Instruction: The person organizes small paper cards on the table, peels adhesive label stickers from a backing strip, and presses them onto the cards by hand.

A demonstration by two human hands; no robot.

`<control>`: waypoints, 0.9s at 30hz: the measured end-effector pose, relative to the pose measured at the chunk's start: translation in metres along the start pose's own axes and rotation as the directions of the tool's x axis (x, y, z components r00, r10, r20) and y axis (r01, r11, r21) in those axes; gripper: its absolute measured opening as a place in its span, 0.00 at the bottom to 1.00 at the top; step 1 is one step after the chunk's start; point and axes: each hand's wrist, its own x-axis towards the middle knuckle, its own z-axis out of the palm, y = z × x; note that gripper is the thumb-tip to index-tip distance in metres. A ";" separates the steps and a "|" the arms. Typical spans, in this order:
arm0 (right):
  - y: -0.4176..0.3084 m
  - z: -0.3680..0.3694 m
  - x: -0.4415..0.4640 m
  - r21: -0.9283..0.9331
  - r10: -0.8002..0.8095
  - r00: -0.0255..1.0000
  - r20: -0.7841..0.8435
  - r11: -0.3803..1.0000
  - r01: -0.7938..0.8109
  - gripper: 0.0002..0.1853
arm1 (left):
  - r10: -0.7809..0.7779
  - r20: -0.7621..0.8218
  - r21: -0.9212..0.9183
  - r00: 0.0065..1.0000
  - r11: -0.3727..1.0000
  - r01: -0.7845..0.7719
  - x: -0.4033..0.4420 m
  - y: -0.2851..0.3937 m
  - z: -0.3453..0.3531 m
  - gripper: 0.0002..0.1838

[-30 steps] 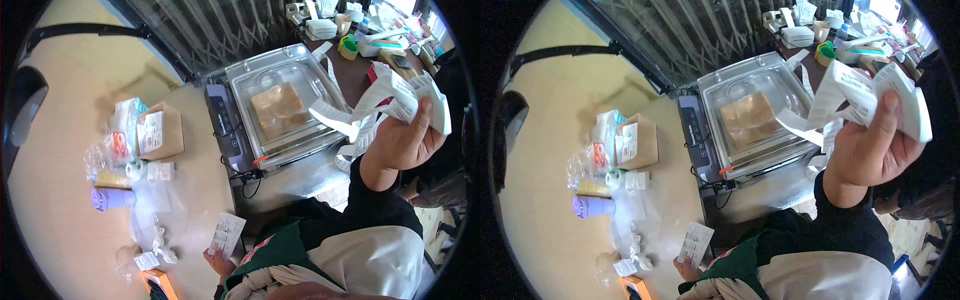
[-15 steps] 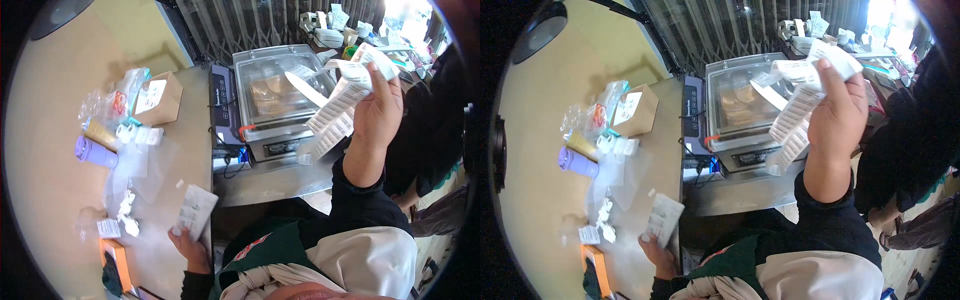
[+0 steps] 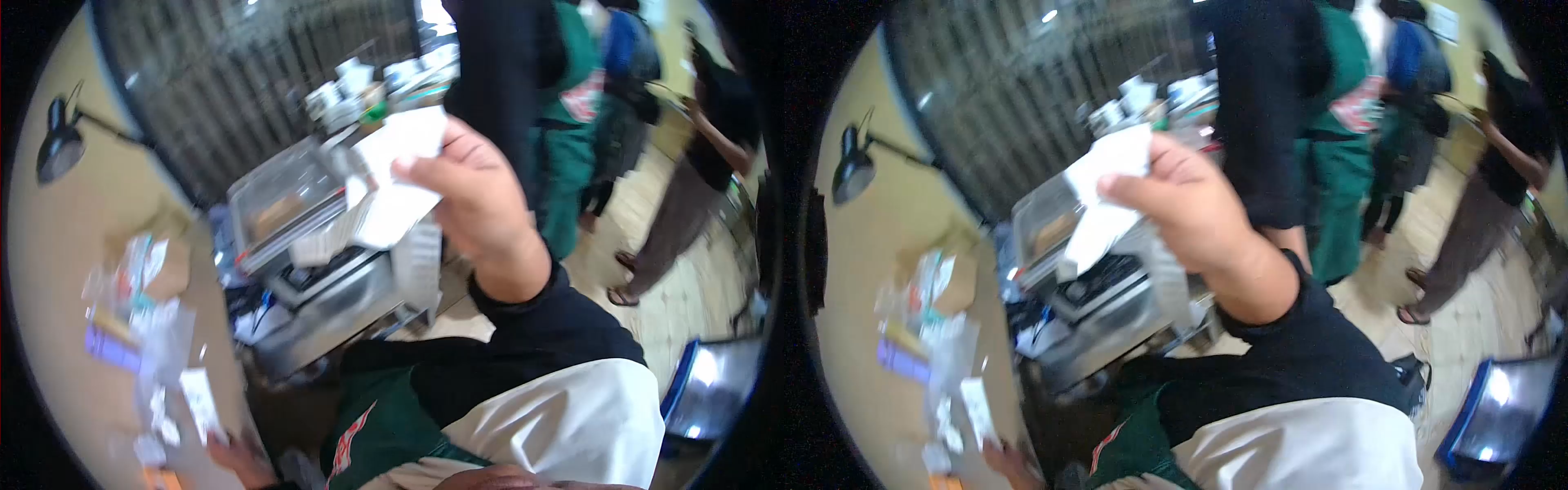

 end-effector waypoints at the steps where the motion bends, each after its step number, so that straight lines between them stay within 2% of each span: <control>1: -0.016 0.005 -0.011 0.015 -0.001 1.000 0.017 1.000 0.001 0.11 | -0.100 0.011 -0.123 0.995 0.987 0.100 -0.001 -0.004 0.003 0.27; 2: -0.031 0.009 -0.022 0.013 -0.010 0.999 0.052 1.000 0.010 0.11 | -0.208 0.177 -0.506 0.962 0.819 0.270 -0.004 -0.002 0.001 0.24; 3: -0.047 0.013 -0.034 -0.013 -0.027 0.998 0.052 1.000 0.028 0.12 | -0.230 0.382 -0.745 0.895 0.496 0.446 -0.008 -0.002 -0.001 0.20; 4: -0.061 0.016 -0.042 -0.024 -0.026 0.996 0.085 0.999 0.028 0.12 | -0.226 0.402 -0.514 0.887 0.746 0.423 -0.004 0.003 -0.015 0.19; 5: -0.074 0.021 -0.050 -0.032 -0.024 0.993 0.119 0.999 0.028 0.12 | -0.228 0.416 -0.223 0.880 0.913 0.342 0.009 0.013 -0.035 0.17; 6: -0.081 0.022 -0.056 -0.041 -0.052 0.987 0.154 0.997 0.059 0.12 | -0.236 0.424 0.094 0.875 0.972 0.216 0.019 0.027 -0.052 0.16; 7: -0.090 0.026 -0.062 -0.050 -0.057 0.983 0.173 0.996 0.067 0.12 | -0.291 0.446 -0.351 0.846 0.813 0.465 0.023 0.045 -0.069 0.15; 8: -0.095 0.032 -0.069 -0.087 -0.082 0.984 0.159 0.992 0.097 0.12 | -0.326 0.497 -0.689 0.804 0.415 0.594 0.022 0.067 -0.087 0.15; 9: -0.099 0.036 -0.075 -0.115 -0.107 0.983 0.150 0.985 0.124 0.12 | -0.330 0.560 -0.821 0.760 -0.101 0.562 0.018 0.077 -0.096 0.14; 13: -0.100 0.039 -0.080 -0.238 -0.144 0.986 0.080 0.958 0.160 0.12 | -0.325 0.463 -0.885 0.825 -0.229 0.406 0.012 0.031 -0.035 0.18; 14: -0.096 0.034 -0.078 -0.252 -0.153 0.986 0.063 0.954 0.164 0.12 | -0.269 0.613 -0.764 0.743 -0.440 0.472 0.008 0.011 -0.019 0.19; 17: -0.091 0.026 -0.077 -0.353 -0.220 0.974 -0.054 0.917 0.188 0.12 | -0.398 0.668 -0.730 0.629 -0.517 0.448 0.014 -0.015 0.011 0.21; 19: -0.092 0.020 -0.073 -0.361 -0.326 0.935 -0.138 0.896 0.259 0.10 | -0.490 0.621 -0.781 0.612 -0.452 0.431 0.016 -0.001 0.001 0.15; 21: -0.100 0.011 -0.069 -0.381 -0.400 0.898 -0.185 0.871 0.310 0.13 | -0.494 0.640 -0.764 0.588 -0.490 0.420 0.020 0.016 -0.020 0.12; 22: -0.103 0.000 -0.066 -0.641 -0.548 0.834 -0.056 0.661 0.391 0.15 | -0.501 0.646 -0.758 0.575 -0.505 0.411 0.022 0.023 -0.028 0.11; 24: -0.124 -0.031 -0.049 -0.851 -0.661 0.727 0.186 0.262 0.456 0.19 | -0.494 0.649 -0.753 0.578 -0.528 0.394 0.024 0.022 -0.028 0.10; 25: -0.133 -0.027 -0.043 -0.930 -0.621 0.715 0.320 -0.060 0.364 0.19 | -0.478 0.650 -0.748 0.591 -0.536 0.391 0.023 0.019 -0.024 0.10; 26: -0.141 -0.022 -0.037 -0.886 -0.568 0.690 0.448 -0.385 0.258 0.18 | -0.485 0.640 -0.758 0.596 -0.528 0.384 0.024 0.019 -0.021 0.10; 27: -0.150 -0.009 -0.035 -0.581 -0.378 0.733 0.565 -0.814 0.028 0.16 | -0.489 0.631 -0.765 0.602 -0.520 0.380 0.025 0.020 -0.019 0.10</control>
